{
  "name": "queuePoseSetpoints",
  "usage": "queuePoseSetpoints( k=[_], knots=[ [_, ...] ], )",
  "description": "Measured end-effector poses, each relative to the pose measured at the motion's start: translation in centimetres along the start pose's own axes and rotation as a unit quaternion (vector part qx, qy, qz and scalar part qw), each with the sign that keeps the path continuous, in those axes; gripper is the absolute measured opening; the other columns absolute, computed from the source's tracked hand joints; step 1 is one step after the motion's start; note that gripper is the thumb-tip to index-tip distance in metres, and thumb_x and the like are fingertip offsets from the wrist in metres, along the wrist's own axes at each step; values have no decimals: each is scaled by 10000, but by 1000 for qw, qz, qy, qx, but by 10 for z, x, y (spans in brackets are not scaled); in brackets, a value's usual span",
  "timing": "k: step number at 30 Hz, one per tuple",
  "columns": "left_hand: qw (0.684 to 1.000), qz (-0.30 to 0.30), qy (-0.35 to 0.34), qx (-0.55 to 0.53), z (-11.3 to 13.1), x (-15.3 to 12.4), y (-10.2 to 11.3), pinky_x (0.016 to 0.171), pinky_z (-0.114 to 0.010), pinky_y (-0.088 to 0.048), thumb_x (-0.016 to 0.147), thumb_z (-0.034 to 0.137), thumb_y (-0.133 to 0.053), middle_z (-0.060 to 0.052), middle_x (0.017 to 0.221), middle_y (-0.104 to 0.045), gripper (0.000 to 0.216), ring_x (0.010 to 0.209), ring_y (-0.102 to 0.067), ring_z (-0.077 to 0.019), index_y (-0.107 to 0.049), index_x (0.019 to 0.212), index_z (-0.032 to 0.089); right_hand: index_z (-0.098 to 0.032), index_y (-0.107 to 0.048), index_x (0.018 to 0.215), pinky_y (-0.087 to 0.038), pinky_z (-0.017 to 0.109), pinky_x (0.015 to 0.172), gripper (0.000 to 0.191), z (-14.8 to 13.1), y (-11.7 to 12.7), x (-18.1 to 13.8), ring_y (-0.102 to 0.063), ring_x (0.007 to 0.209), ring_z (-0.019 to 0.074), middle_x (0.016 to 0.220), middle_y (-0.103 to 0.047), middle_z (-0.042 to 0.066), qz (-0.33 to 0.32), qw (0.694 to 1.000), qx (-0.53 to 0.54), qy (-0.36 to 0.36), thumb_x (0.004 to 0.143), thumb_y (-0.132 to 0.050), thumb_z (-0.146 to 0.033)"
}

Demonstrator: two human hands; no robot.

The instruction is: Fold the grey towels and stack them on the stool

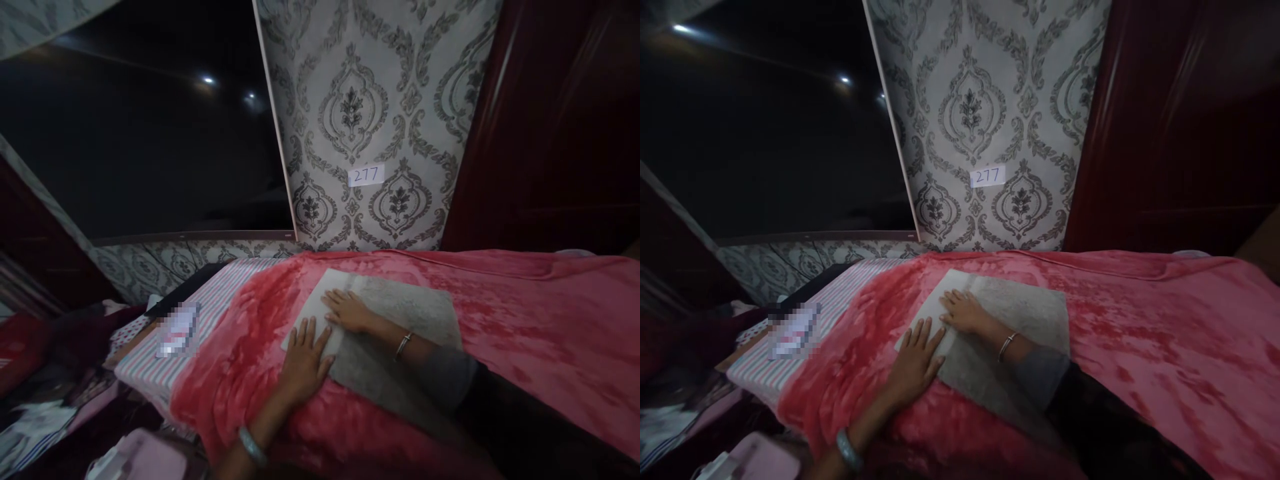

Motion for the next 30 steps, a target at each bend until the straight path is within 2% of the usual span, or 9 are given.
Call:
queuePoseSetpoints(
  k=[2, 7, 10, 14, 18, 24, 27, 30],
  knots=[
    [1000, 12, -6, -8, 1, -7, -1, 1168, -609, -282, 968, 445, -481, -121, 1626, -270, 581, 1502, -228, -343, -358, 1524, 329, -218, -316, 1563, -187, 560, 1188, 638, 2, -5, 13, -183, 1505, 289, 1629, -237, 85, -7, 1000, 2, 3, 995, -322, -509],
    [999, 46, 0, -22, 0, -16, -4, 1138, -608, -338, 953, 401, -506, -108, 1592, -354, 563, 1459, -337, -347, -404, 1503, 338, -203, -312, 1564, -196, 521, 1188, 656, 32, -9, 46, -201, 1500, 291, 1631, -228, 99, -12, 997, -13, -72, 997, -309, -533],
    [998, 56, 11, -26, 1, -17, -4, 1092, -598, -397, 929, 371, -540, -100, 1567, -404, 558, 1382, -444, -352, -449, 1479, 343, -162, -329, 1554, -202, 500, 1186, 660, 48, -10, 63, -230, 1492, 279, 1621, -243, 145, -13, 995, -17, -93, 1000, -309, -519],
    [997, 67, 20, -33, 3, -19, 1, 1013, -580, -468, 910, 359, -553, -107, 1465, -533, 507, 1257, -530, -352, -542, 1414, 307, -164, -335, 1550, -182, 504, 1193, 644, 62, -11, 80, -216, 1497, 262, 1627, -236, 132, -12, 993, -20, -113, 1006, -284, -504],
    [993, 92, 27, -72, 3, -21, 5, 902, -496, -528, 895, 320, -564, -108, 1228, -653, 398, 1079, -584, -300, -636, 1284, 277, -217, -309, 1563, -223, 555, 1169, 607, 75, -11, 90, -230, 1492, 270, 1634, -232, 101, -15, 991, -19, -131, 1018, -235, -474],
    [986, 122, 27, -109, -2, -22, 6, 775, -424, -518, 918, 265, -517, -87, 958, -647, 187, 902, -581, -248, -685, 998, 252, -215, -284, 1572, -207, 565, 1173, 606, 84, -14, 94, -234, 1489, 280, 1631, -240, 105, -14, 989, -16, -149, 1023, -209, -462],
    [986, 122, 31, -107, -3, -21, 8, 766, -418, -502, 917, 238, -494, -77, 905, -637, 174, 876, -577, -239, -659, 862, 241, -213, -258, 1579, -197, 576, 1172, 607, 84, -12, 96, -236, 1488, 287, 1634, -231, 103, -13, 987, -17, -156, 1021, -214, -448],
    [986, 128, 40, -102, -4, -20, 10, 840, -437, -502, 895, 228, -515, -96, 1040, -658, 146, 980, -585, -254, -658, 927, 218, -219, -259, 1578, -204, 590, 1164, 598, 80, -5, 96, -240, 1487, 291, 1633, -222, 111, -21, 987, -15, -160, 1022, -213, -435]
  ],
)
Point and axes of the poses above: each hand's wrist, its own x-axis towards the middle knuckle, its own y-axis out of the back of the hand, z = x × y, the point moved 4 cm from there along x, towards the middle knuckle
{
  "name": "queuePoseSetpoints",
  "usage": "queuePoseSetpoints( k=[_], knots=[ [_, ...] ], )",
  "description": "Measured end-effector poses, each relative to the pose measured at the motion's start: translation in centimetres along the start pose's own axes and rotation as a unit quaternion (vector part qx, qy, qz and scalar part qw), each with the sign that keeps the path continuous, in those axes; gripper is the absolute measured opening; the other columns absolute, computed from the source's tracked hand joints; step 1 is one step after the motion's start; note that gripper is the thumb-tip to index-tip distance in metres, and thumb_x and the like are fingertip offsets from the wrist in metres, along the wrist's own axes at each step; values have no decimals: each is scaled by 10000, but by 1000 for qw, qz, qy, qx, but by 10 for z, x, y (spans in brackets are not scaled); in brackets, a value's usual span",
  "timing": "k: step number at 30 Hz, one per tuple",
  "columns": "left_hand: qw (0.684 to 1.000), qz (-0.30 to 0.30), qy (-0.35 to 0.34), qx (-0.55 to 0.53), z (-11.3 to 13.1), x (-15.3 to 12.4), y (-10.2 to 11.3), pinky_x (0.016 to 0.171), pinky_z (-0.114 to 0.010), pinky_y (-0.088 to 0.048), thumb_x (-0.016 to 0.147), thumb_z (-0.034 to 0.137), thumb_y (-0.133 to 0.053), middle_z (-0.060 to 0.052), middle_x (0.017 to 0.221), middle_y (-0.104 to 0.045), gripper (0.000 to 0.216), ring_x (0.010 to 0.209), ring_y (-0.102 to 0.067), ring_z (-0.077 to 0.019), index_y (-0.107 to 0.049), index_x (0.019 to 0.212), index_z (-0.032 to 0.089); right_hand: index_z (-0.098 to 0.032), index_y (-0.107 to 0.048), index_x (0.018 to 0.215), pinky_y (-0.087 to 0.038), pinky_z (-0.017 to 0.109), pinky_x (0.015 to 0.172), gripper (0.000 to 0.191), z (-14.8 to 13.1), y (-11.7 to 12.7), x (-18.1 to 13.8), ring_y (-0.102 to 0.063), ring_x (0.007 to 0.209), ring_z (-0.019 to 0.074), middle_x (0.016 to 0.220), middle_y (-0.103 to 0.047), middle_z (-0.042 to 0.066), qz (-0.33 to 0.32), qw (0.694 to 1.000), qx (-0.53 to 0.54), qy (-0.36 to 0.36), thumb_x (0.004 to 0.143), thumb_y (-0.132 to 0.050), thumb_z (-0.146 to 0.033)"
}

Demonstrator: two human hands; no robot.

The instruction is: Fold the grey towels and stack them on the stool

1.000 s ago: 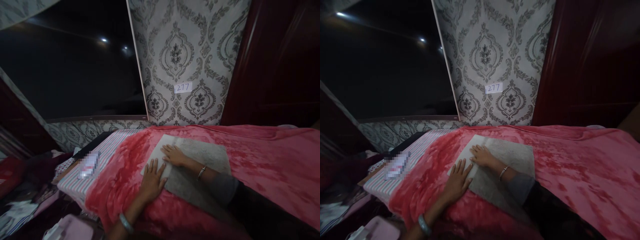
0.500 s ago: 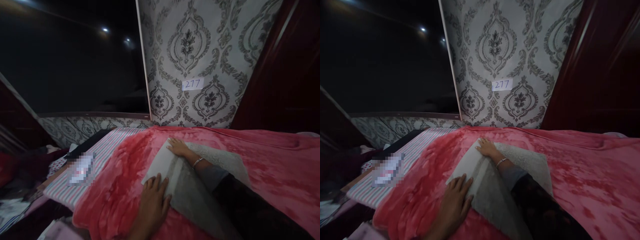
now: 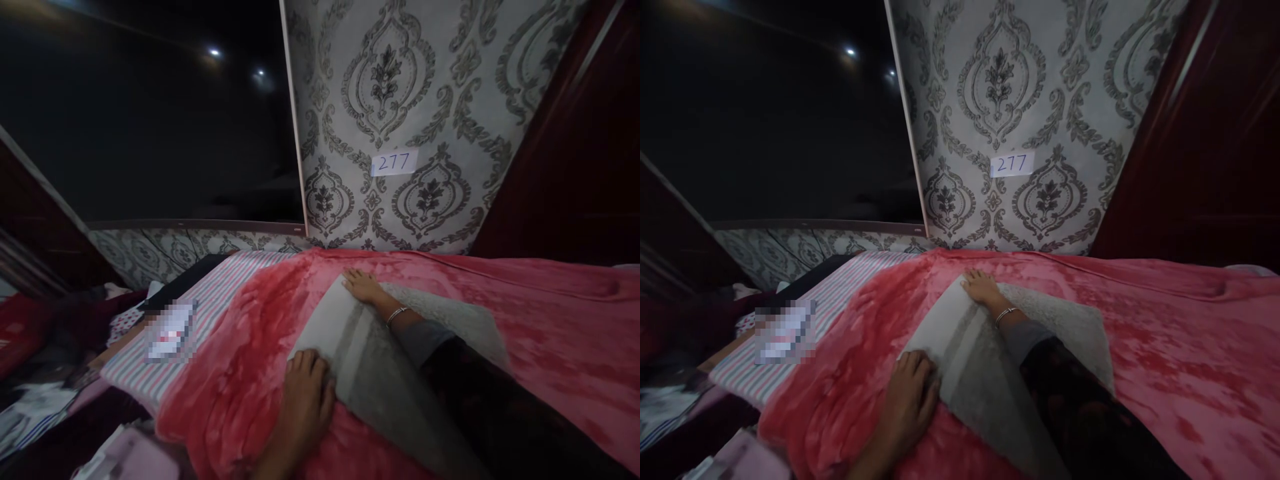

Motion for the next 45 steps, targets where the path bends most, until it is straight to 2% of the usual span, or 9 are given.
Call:
queuePoseSetpoints(
  k=[3, 6, 10, 14, 20, 23, 30, 40, 45],
  knots=[
    [1000, -7, -20, 11, 0, 1, 0, 996, -495, -459, 891, 215, -512, -115, 1357, -589, 320, 1224, -522, -286, -637, 1185, 204, -223, -310, 1562, -213, 601, 1157, 588, -7, 8, -14, -228, 1490, 306, 1632, -216, 123, -14, 1000, 6, 7, 1022, -230, -441],
    [998, -36, -53, 22, 0, 2, -4, 1087, -532, -394, 932, 267, -487, -83, 1491, -506, 436, 1348, -448, -289, -561, 1361, 248, -258, -300, 1567, -167, 547, 1189, 589, -10, 10, -48, -158, 1511, 281, 1650, -160, 96, -6, 999, 12, 33, 1022, -264, -480],
    [994, -69, -83, 26, 4, 4, -7, 1141, -564, -328, 951, 339, -480, -54, 1552, -440, 479, 1421, -378, -300, -514, 1427, 298, -303, -257, 1579, -161, 546, 1191, 613, 8, 4, -109, -143, 1514, 288, 1658, -136, 75, 61, 993, 1, 102, 1016, -277, -544],
    [993, -73, -85, 22, 6, 7, -7, 1140, -556, -336, 955, 352, -465, -49, 1532, -469, 446, 1414, -392, -297, -565, 1385, 285, -273, -280, 1575, -163, 540, 1195, 647, 49, 0, -142, -153, 1511, 296, 1650, -175, 90, 55, 997, -10, 56, 1008, -257, -583],
    [997, -55, -61, -14, 2, 11, -2, 1090, -489, -418, 953, 376, -450, -52, 1438, -575, 381, 1329, -497, -267, -665, 1247, 262, -237, -293, 1574, -186, 528, 1191, 661, 64, 2, -143, -197, 1499, 307, 1638, -219, 108, 43, 999, -9, 28, 1012, -220, -579],
    [997, -61, -35, -24, 18, 17, -2, 1104, -459, -416, 972, 375, -403, -70, 1390, -613, 394, 1306, -524, -247, -673, 1221, 231, -232, -302, 1570, -184, 539, 1188, 666, 61, 2, -144, -206, 1495, 314, 1639, -217, 105, 58, 998, -2, 33, 1011, -204, -581],
    [967, -188, -171, -3, 96, 8, -28, 1223, -595, -149, 942, 486, -511, -130, 1646, -220, 701, 1526, -167, -292, -290, 1551, 219, -239, -306, 1567, -190, 554, 1183, 659, 63, 3, -147, -223, 1490, 310, 1637, -225, 110, 68, 997, -3, 36, 1014, -200, -580],
    [974, -142, -175, 20, 91, -26, -24, 1199, -581, -238, 942, 389, -549, -136, 1622, -288, 629, 1508, -230, -304, -348, 1526, 268, -217, -312, 1565, -234, 570, 1172, 639, 57, 8, -151, -262, 1474, 328, 1625, -249, 127, 81, 996, -26, 34, 1025, -220, -545],
    [979, -105, -173, -4, 89, -29, -24, 1184, -570, -281, 945, 385, -534, -115, 1587, -368, 579, 1478, -300, -292, -402, 1497, 266, -231, -256, 1583, -186, 598, 1179, 707, 49, 6, -181, -148, 1505, 347, 1644, -168, 130, 58, 995, -14, 81, 993, -323, -614]
  ],
)
Point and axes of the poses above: each hand's wrist, its own x-axis towards the middle knuckle, its own y-axis out of the back of the hand, z = x × y, the point moved 4 cm from there along x, towards the middle knuckle
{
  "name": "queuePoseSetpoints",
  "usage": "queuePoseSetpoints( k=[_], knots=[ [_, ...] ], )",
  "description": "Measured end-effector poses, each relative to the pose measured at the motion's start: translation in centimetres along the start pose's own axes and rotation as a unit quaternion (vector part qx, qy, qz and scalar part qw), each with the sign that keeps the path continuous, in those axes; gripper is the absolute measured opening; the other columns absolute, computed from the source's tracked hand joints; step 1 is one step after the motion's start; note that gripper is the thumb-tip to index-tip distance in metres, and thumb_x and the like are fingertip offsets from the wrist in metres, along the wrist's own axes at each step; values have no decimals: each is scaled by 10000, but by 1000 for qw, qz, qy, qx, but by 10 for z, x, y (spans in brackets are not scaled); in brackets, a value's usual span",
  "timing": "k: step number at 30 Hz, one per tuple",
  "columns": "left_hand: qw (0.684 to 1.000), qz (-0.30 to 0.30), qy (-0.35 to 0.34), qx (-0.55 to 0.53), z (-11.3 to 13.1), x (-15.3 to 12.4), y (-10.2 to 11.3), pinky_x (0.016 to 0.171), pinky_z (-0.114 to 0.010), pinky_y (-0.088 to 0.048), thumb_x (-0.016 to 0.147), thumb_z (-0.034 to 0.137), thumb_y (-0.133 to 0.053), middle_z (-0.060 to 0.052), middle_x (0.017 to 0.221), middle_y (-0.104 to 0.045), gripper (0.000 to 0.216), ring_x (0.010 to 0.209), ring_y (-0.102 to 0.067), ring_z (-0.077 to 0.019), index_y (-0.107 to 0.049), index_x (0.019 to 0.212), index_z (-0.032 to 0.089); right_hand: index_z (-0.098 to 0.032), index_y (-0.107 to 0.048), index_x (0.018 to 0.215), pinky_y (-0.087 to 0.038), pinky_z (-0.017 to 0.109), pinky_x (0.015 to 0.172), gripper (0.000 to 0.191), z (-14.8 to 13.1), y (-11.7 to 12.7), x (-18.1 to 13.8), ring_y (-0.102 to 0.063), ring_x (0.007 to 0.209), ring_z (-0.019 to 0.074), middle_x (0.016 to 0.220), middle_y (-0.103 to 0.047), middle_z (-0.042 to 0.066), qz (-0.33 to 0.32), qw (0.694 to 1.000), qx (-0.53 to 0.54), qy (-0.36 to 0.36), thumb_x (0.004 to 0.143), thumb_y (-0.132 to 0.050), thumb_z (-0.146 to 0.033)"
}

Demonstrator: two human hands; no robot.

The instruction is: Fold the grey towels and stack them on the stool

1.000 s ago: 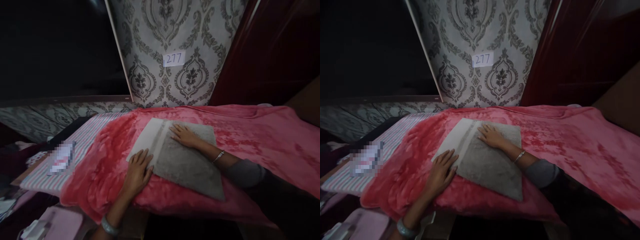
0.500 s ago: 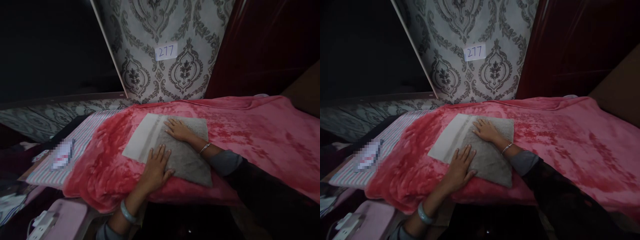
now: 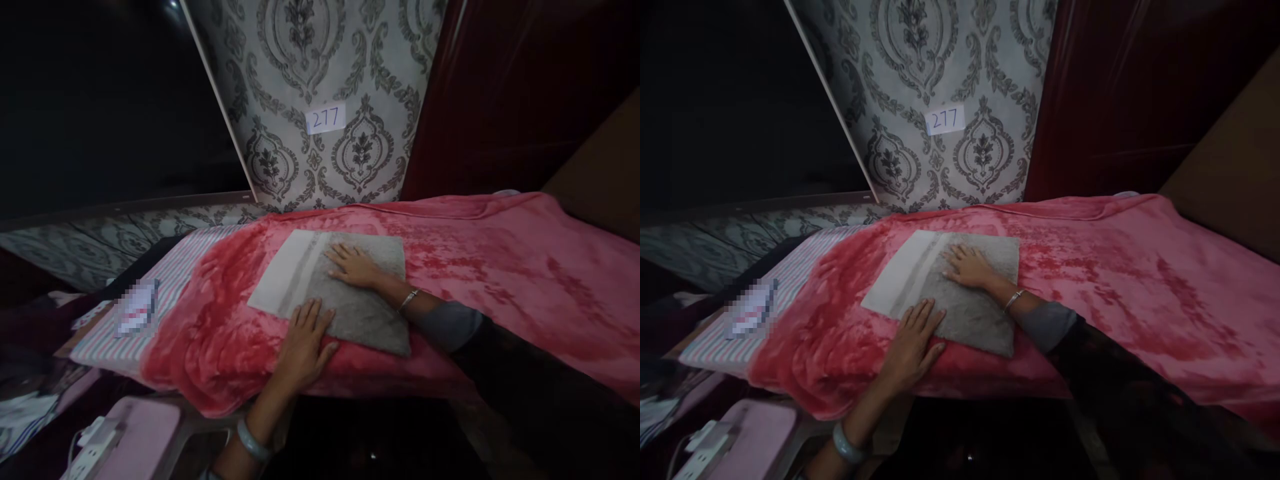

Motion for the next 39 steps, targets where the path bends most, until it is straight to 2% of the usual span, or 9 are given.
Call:
queuePoseSetpoints(
  k=[6, 9, 13, 17, 21, 25, 31, 35, 39],
  knots=[
    [981, 134, 46, -131, -11, -5, 7, 1066, -474, -437, 972, 331, -468, -102, 1326, -611, 313, 1255, -534, -241, -632, 1216, 222, -282, -269, 1574, -57, 610, 1196, 639, -51, -10, -81, -82, 1518, 319, 1648, -165, 82, -47, 983, 71, 161, 1006, -375, -557],
    [959, 189, 76, -197, -20, 3, 14, 949, -408, -504, 981, 313, -429, -73, 1090, -672, 267, 1067, -614, -205, -675, 1015, 214, -272, -223, 1586, -70, 569, 1212, 674, -77, -13, -119, -107, 1518, 294, 1641, -198, 74, -62, 973, 121, 186, 996, -425, -528],
    [965, 158, 59, -200, -29, 45, 26, 960, -393, -507, 968, 306, -430, -64, 1043, -695, 266, 1046, -631, -199, -674, 1007, 209, -244, -355, 1547, -122, 519, 1223, 663, -90, -6, -148, -190, 1503, 281, 1610, -295, 87, -60, 956, 192, 215, 967, -495, -531],
    [991, 17, 31, -125, -33, 113, 26, 1144, -420, -384, 961, 291, -436, -128, 1414, -580, 404, 1348, -498, -224, -589, 1309, 156, -220, -414, 1518, -313, 431, 1170, 591, -60, 13, -134, -393, 1415, 230, 1529, -450, 100, 20, 955, 240, 172, 1006, -399, -514],
    [994, -83, 66, -4, -32, 159, 10, 1194, -524, -280, 973, 321, -438, -161, 1606, -313, 542, 1491, -281, -286, -421, 1482, 137, -192, -388, 1531, -210, 559, 1191, 609, -15, 17, -104, -222, 1491, 314, 1599, -310, 141, 81, 990, 106, 32, 999, -417, -488],
    [992, -66, 53, 90, -28, 162, -10, 1187, -603, -231, 1003, 364, -371, -132, 1609, -317, 545, 1498, -255, -310, -371, 1520, 192, -271, -376, 1534, -133, 612, 1189, 586, -9, -3, -101, -141, 1509, 327, 1634, -224, 101, 31, 998, 42, 31, 992, -463, -475],
    [992, -30, 35, 122, -31, 153, -19, 1171, -565, -291, 1012, 398, -328, -112, 1600, -347, 534, 1486, -290, -286, -385, 1514, 225, -293, -285, 1564, -92, 581, 1209, 597, -37, -15, -141, -96, 1520, 268, 1635, -224, 48, -28, 985, 129, 107, 1005, -438, -438],
    [992, -23, 39, 118, -34, 154, -18, 1171, -570, -280, 1005, 439, -346, -124, 1595, -356, 552, 1481, -298, -292, -390, 1510, 221, -236, -352, 1547, -159, 531, 1217, 690, -48, -3, -155, -224, 1492, 288, 1599, -315, 93, -42, 965, 211, 148, 954, -504, -553],
    [993, -22, 35, 107, -35, 154, -19, 1169, -579, -271, 982, 462, -407, -154, 1593, -347, 589, 1480, -296, -309, -386, 1511, 204, -187, -525, 1442, -356, 430, 1143, 571, -35, 28, -117, -473, 1351, 265, 1461, -530, 117, 32, 961, 242, 132, 976, -457, -511]
  ],
)
Point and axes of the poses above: each hand's wrist, its own x-axis towards the middle knuckle, its own y-axis out of the back of the hand, z = x × y, the point moved 4 cm from there along x, towards the middle knuckle
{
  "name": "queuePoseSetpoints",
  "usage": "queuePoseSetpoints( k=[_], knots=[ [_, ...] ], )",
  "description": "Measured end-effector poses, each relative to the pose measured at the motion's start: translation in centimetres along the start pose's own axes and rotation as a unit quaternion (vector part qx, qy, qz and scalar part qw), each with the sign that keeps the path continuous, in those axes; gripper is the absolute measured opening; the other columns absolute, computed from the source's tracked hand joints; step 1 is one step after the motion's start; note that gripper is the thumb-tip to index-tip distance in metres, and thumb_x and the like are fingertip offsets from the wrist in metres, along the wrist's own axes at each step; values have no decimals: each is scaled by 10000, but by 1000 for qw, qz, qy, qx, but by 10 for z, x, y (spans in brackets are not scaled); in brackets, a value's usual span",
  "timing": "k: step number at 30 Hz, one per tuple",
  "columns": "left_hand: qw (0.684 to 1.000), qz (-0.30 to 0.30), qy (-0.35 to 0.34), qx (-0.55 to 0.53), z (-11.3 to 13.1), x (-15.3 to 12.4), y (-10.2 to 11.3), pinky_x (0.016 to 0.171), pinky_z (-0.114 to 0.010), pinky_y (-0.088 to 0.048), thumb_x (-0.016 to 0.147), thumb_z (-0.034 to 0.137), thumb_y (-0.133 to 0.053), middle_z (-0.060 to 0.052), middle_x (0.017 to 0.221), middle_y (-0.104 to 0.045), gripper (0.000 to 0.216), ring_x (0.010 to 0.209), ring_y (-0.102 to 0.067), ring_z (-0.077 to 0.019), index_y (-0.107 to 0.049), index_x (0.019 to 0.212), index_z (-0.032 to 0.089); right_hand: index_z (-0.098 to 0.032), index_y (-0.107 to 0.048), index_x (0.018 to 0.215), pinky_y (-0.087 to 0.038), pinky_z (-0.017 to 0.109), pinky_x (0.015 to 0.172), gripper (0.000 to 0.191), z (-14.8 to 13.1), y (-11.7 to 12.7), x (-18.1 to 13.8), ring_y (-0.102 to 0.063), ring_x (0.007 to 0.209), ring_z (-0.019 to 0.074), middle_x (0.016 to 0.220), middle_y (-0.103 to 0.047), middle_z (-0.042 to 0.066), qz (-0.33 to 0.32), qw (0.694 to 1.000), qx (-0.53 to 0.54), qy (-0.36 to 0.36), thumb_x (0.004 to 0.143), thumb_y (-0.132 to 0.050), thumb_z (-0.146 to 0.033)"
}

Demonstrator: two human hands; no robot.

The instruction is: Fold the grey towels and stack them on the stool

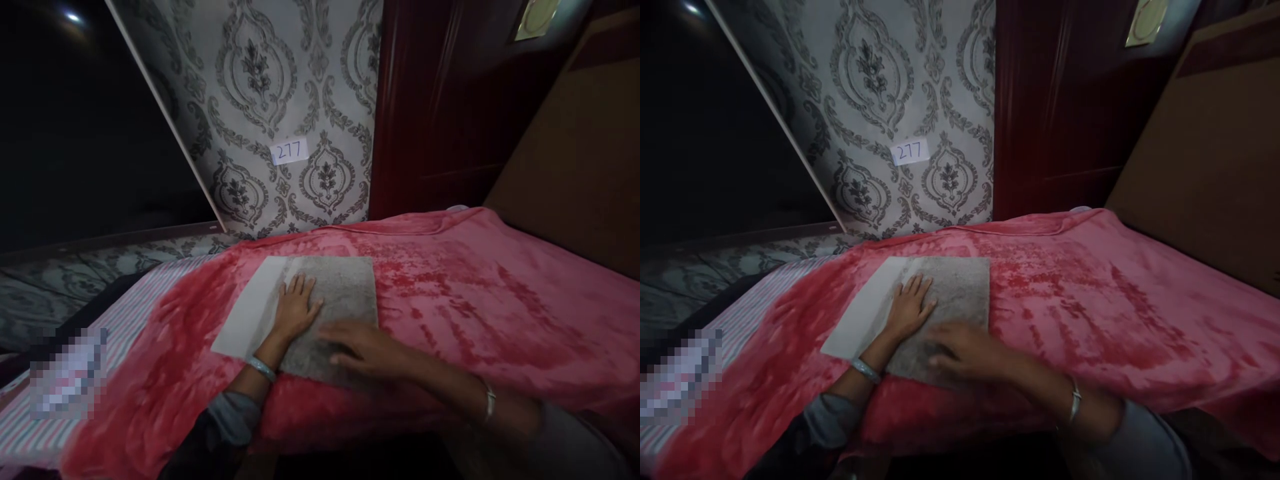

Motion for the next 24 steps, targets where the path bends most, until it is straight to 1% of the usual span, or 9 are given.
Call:
queuePoseSetpoints(
  k=[2, 4, 6, 8, 10, 13, 18, 21, 24],
  knots=[
    [1000, 0, -1, -5, 0, 0, 1, 1165, -585, -269, 979, 438, -418, -162, 1588, -354, 575, 1478, -298, -317, -404, 1500, 197, -170, -469, 1479, -324, 445, 1161, 554, 18, 19, 30, -422, 1392, 265, 1494, -488, 132, 58, 995, -69, -48, 998, -413, -439],
    [1000, 2, 0, -9, 1, -1, 2, 1160, -591, -273, 977, 441, -420, -169, 1579, -368, 572, 1471, -311, -324, -416, 1492, 191, -149, -385, 1526, -235, 482, 1200, 586, 42, 29, 57, -288, 1470, 275, 1572, -364, 145, 81, 980, -144, -112, 1009, -381, -424],
    [1000, 7, 1, -11, 1, -1, 3, 1153, -596, -279, 974, 461, -425, -175, 1565, -390, 577, 1458, -336, -326, -427, 1484, 192, -143, -362, 1536, -192, 529, 1201, 603, 68, 29, 74, -228, 1491, 297, 1603, -296, 152, 70, 963, -196, -169, 1017, -351, -448],
    [1000, 12, -3, -10, 1, -1, 3, 1148, -594, -286, 970, 463, -436, -177, 1552, -411, 575, 1446, -354, -325, -436, 1478, 192, -151, -374, 1531, -189, 559, 1190, 609, 88, 23, 80, -243, 1484, 310, 1600, -302, 154, 52, 953, -222, -198, 1020, -325, -478],
    [1000, 17, -7, -10, 1, -1, 2, 1145, -594, -288, 970, 458, -437, -176, 1545, -422, 569, 1442, -360, -325, -441, 1474, 191, -167, -383, 1527, -206, 545, 1185, 618, 103, 18, 78, -273, 1474, 299, 1589, -331, 149, 50, 950, -234, -202, 1018, -306, -508],
    [1000, 22, -10, -17, 0, -1, 1, 1142, -604, -288, 971, 466, -436, -176, 1545, -422, 575, 1438, -363, -331, -438, 1477, 193, -181, -403, 1517, -229, 523, 1176, 638, 117, 18, 67, -290, 1467, 287, 1579, -353, 147, 70, 940, -246, -224, 1009, -278, -547],
    [999, 25, -1, -28, 1, -2, 2, 1150, -598, -290, 958, 453, -473, -178, 1537, -433, 575, 1440, -366, -331, -449, 1468, 188, -126, -407, 1502, -208, 556, 1173, 685, 137, 31, 44, -284, 1467, 307, 1575, -344, 183, 88, 909, -256, -318, 998, -246, -561],
    [998, 30, 1, -47, 1, -3, 3, 1158, -593, -289, 951, 445, -488, -177, 1535, -437, 576, 1440, -366, -334, -458, 1458, 175, -93, -360, 1520, -197, 567, 1181, 701, 145, 36, 31, -236, 1488, 300, 1593, -305, 185, 77, 897, -253, -353, 992, -260, -543],
    [993, 52, 26, -104, -7, -3, 0, 1178, -544, -298, 959, 360, -458, -179, 1535, -435, 517, 1437, -379, -301, -484, 1426, 138, -82, -359, 1516, -204, 592, 1176, 678, 148, 43, 27, -242, 1486, 303, 1592, -303, 188, 48, 894, -250, -369, 991, -281, -504]
  ],
)
Point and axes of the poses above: each hand's wrist, its own x-axis towards the middle knuckle, its own y-axis out of the back of the hand, z = x × y, the point moved 4 cm from there along x, towards the middle knuckle
